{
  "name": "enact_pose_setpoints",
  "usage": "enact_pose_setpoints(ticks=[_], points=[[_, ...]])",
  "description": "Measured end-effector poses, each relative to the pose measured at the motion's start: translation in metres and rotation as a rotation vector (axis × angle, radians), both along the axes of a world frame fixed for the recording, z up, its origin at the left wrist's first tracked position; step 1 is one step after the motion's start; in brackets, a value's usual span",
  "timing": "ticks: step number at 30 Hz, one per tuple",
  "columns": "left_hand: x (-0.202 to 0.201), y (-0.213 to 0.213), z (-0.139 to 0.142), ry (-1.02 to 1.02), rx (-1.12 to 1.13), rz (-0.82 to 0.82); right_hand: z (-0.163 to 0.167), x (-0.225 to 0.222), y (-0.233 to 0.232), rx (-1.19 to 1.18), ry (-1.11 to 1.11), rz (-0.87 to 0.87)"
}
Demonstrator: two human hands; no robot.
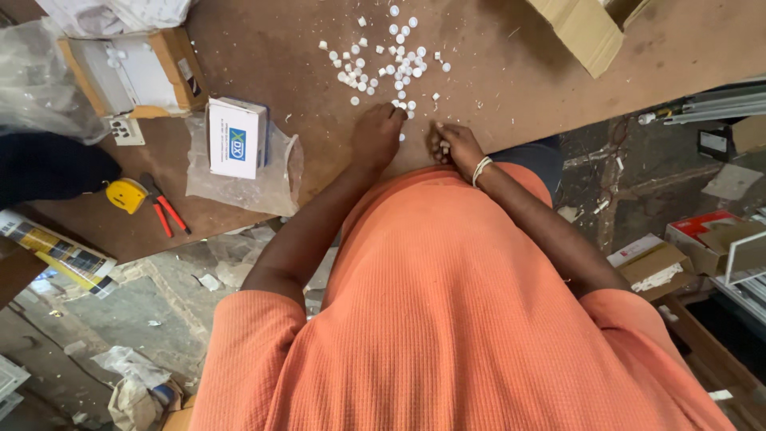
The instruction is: The person picks up small white round pieces scattered across a workbench and places them by hand into an open cardboard box, gathering the pieces from the table surface. At the end, the person picks up a wrapped cardboard parcel and carries it away from the table.
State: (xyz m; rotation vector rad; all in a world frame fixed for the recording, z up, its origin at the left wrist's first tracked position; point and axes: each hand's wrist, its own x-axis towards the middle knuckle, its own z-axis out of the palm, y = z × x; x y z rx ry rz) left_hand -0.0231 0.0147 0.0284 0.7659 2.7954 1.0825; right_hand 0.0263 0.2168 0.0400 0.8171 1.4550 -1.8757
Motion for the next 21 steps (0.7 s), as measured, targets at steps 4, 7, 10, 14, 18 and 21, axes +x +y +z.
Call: enact_pose_setpoints(ticks=[4,7,10,14,18,21], points=[[0.000,-0.012,0.003,-0.040,0.059,0.131,0.009,-0.001,-0.003,0.585,0.567,0.316],[0.003,-0.025,0.008,-0.054,0.085,0.201,0.019,-0.013,-0.005,0.765,0.720,0.571],[0.007,-0.036,0.013,-0.053,0.098,0.248,0.021,-0.026,-0.012,0.838,1.058,0.691],[0.015,-0.045,0.015,-0.051,0.063,0.272,0.010,-0.041,-0.019,0.948,1.014,0.849],[0.024,-0.044,0.015,-0.094,0.079,0.283,-0.001,-0.047,-0.015,0.769,0.867,0.649],[0.027,-0.035,0.013,-0.126,0.138,0.227,0.000,-0.045,-0.006,0.238,0.400,0.188]])
